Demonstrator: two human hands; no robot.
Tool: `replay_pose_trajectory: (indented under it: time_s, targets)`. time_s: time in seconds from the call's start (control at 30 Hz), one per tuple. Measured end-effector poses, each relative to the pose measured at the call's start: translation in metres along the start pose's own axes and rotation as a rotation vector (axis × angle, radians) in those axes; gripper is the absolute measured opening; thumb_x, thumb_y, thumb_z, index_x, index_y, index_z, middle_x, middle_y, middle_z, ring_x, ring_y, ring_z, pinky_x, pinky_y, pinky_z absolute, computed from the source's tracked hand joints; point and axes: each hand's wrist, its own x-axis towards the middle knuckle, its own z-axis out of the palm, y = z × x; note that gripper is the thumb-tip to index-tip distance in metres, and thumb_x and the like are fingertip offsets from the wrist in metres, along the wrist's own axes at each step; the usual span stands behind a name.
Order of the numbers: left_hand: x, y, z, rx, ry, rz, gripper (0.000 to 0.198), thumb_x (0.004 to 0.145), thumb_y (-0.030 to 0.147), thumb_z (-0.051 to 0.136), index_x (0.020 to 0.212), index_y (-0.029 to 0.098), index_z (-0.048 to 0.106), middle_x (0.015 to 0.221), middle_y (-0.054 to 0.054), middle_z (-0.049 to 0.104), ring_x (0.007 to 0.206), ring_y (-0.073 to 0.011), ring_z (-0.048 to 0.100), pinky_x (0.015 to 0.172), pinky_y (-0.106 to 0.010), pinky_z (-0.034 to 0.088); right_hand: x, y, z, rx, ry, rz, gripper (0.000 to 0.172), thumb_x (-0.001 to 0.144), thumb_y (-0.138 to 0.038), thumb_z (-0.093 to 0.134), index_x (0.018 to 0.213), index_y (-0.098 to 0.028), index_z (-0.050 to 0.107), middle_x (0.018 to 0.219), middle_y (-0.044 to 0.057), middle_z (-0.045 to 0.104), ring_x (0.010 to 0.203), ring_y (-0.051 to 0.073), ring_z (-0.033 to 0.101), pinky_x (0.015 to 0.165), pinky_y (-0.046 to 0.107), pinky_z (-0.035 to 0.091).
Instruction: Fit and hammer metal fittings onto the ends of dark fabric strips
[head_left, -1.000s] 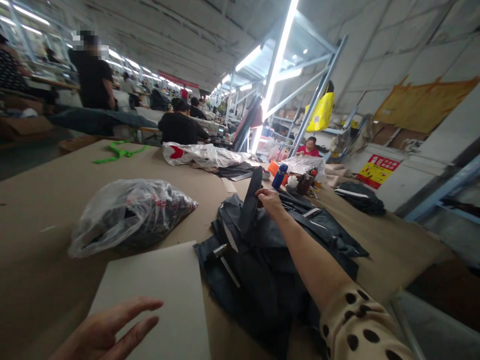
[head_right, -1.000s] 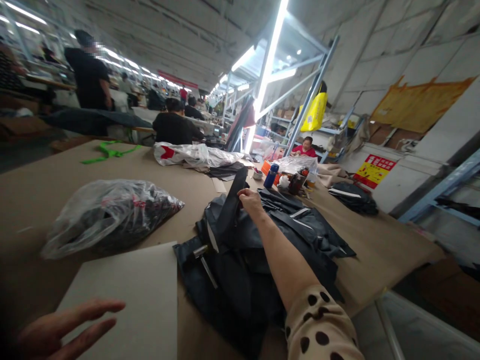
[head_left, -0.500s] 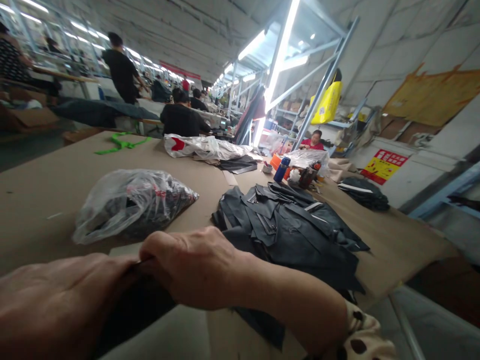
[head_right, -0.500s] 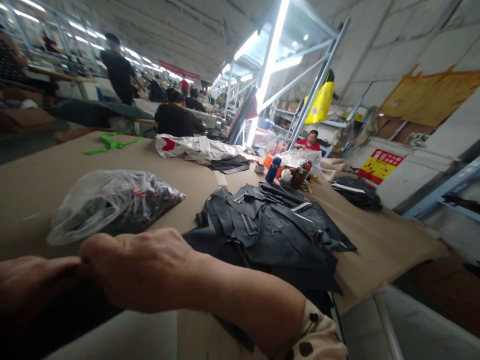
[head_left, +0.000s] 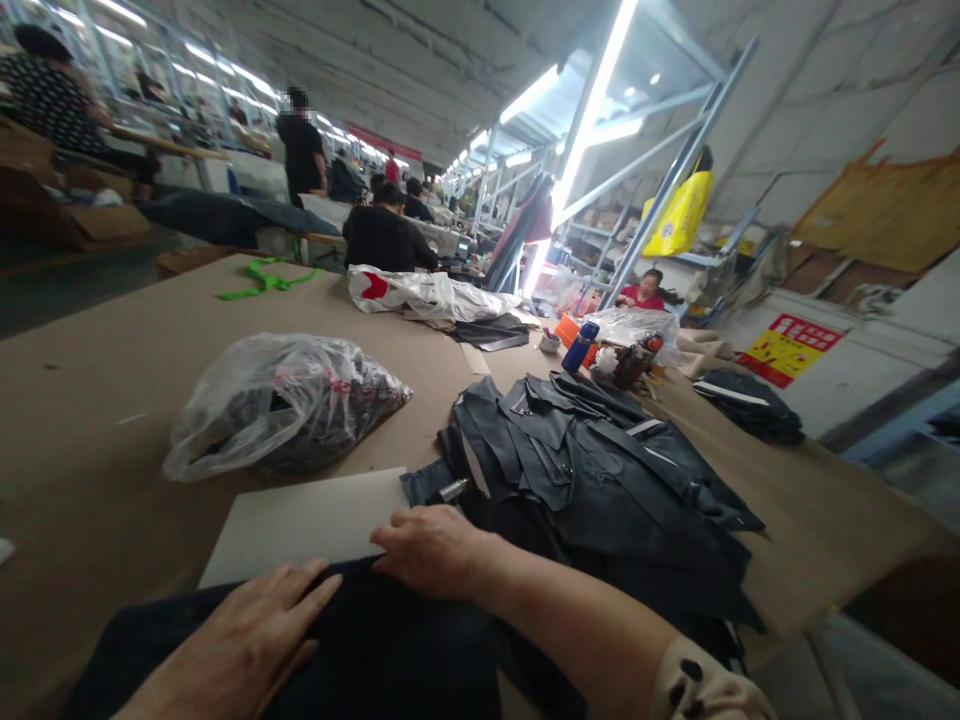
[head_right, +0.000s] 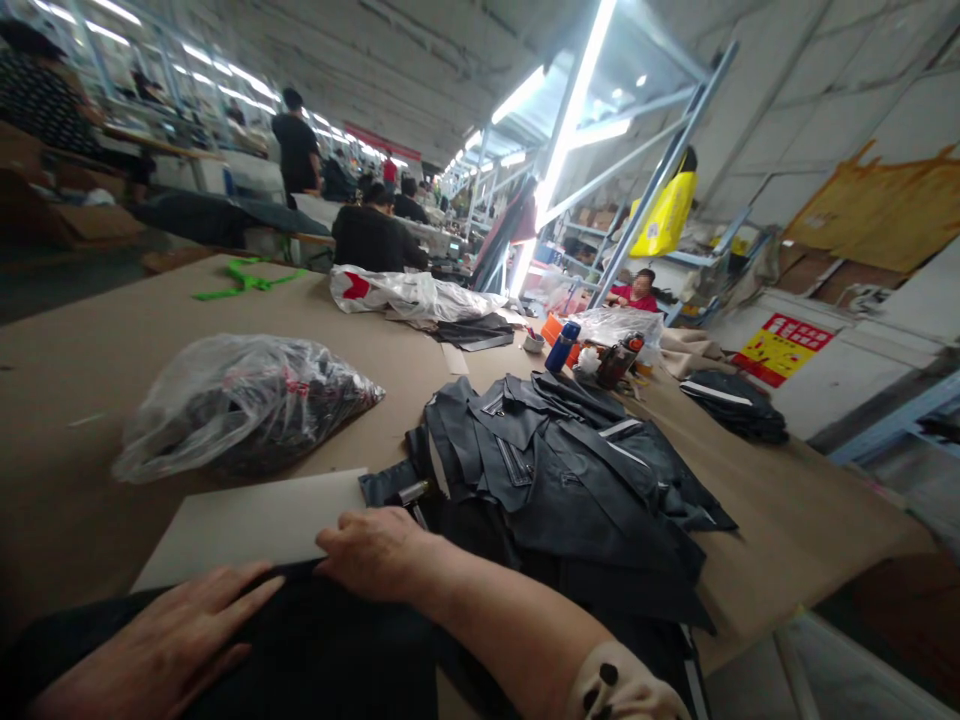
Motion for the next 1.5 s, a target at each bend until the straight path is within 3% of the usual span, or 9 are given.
replay_pose_trajectory:
  time_s: [0.27,0.5,0.7,0.83,0.93,1.13,1.27,1.4,1.5]
  targets:
    - [-0.012,-0.037,0.048,0.219,0.227,0.03,0.044,0.079,0.042,0.05,0.123,0.038,0.051,0.131,0.001,0.053,0.121,-0.0265,0.047,0.097,-0.042,0.044,-0.015,0.221,-0.069,-0.002,-0.03,0.686,0.029,0.088,-0.014,0.04,0.105,-0.016,0.064,0.107,0.01,0.062,0.099,0.018,0.057,0.084,0.026,0.042]
    - [-0.004,-0.04,0.043,0.154,0.293,-0.045,0.044,0.08,0.042,0.046,0.123,0.036,0.051,0.134,0.001,0.049,0.124,-0.0267,0.043,0.103,-0.044,0.036,-0.024,0.272,-0.02,0.037,-0.195,0.656,0.033,0.074,-0.009,0.057,0.104,-0.02,0.065,0.104,0.006,0.062,0.085,0.016,0.059,0.073,0.025,0.044]
    - [0.005,-0.031,0.009,0.143,0.147,0.031,0.048,0.081,0.044,0.05,0.127,0.031,0.048,0.133,-0.004,0.05,0.12,-0.0258,0.048,0.096,-0.039,0.045,-0.037,0.263,-0.041,-0.073,0.031,0.68,0.023,0.082,-0.013,0.046,0.093,-0.017,0.066,0.098,0.009,0.061,0.084,0.018,0.057,0.073,0.025,0.041]
    - [0.014,-0.008,-0.035,0.012,0.268,0.063,0.045,0.081,0.037,0.053,0.123,0.021,0.049,0.131,-0.01,0.051,0.122,-0.0249,0.045,0.102,-0.039,0.039,-0.049,0.224,-0.081,-0.168,0.307,0.694,0.03,0.088,-0.014,0.032,0.109,-0.009,0.054,0.107,0.017,0.055,0.099,0.024,0.05,0.082,0.033,0.038]
    - [0.018,0.03,-0.085,-0.107,0.461,0.178,0.042,0.081,0.019,0.052,0.123,0.02,0.043,0.129,-0.009,0.05,0.124,-0.0235,0.042,0.103,-0.04,0.039,-0.049,0.159,-0.113,-0.245,0.43,0.452,0.02,0.088,-0.02,0.04,0.101,-0.014,0.054,0.094,0.011,0.058,0.093,0.024,0.051,0.078,0.032,0.039]
    - [0.011,0.09,-0.151,0.122,0.613,0.195,0.038,0.081,0.023,0.052,0.118,0.018,0.047,0.121,-0.009,0.054,0.118,-0.029,0.045,0.098,-0.048,0.039,-0.041,-0.008,-0.146,-0.201,0.213,-0.121,0.022,0.088,-0.016,0.043,0.106,-0.023,0.053,0.08,0.002,0.054,0.066,0.013,0.049,0.061,0.024,0.034]
    - [-0.001,0.077,-0.156,-0.009,0.381,0.113,0.019,0.084,0.026,0.042,0.094,0.022,0.058,0.078,0.0,0.063,0.068,-0.0149,0.058,0.061,-0.028,0.045,-0.048,-0.049,-0.143,0.231,0.13,-0.072,0.032,0.09,-0.024,0.045,0.122,-0.025,0.044,0.089,0.002,0.059,0.073,0.012,0.054,0.065,0.022,0.038]
    - [-0.008,0.042,-0.153,-0.351,-0.119,-0.16,0.032,0.086,0.037,0.036,0.07,0.02,0.058,0.06,0.003,0.058,0.052,-0.0091,0.052,0.048,-0.02,0.036,-0.059,-0.028,-0.11,0.58,-0.099,0.141,0.043,0.081,-0.042,0.059,0.121,-0.027,0.051,0.09,0.001,0.062,0.078,0.015,0.057,0.07,0.024,0.042]
    - [-0.004,0.014,-0.138,-0.401,-0.277,-0.347,0.034,0.084,0.039,0.037,0.065,0.018,0.056,0.06,0.002,0.059,0.056,-0.0118,0.053,0.054,-0.021,0.038,-0.06,-0.002,-0.068,0.859,-0.226,0.277,0.034,0.079,-0.038,0.059,0.109,-0.022,0.06,0.093,0.0,0.063,0.082,0.015,0.058,0.073,0.024,0.043]
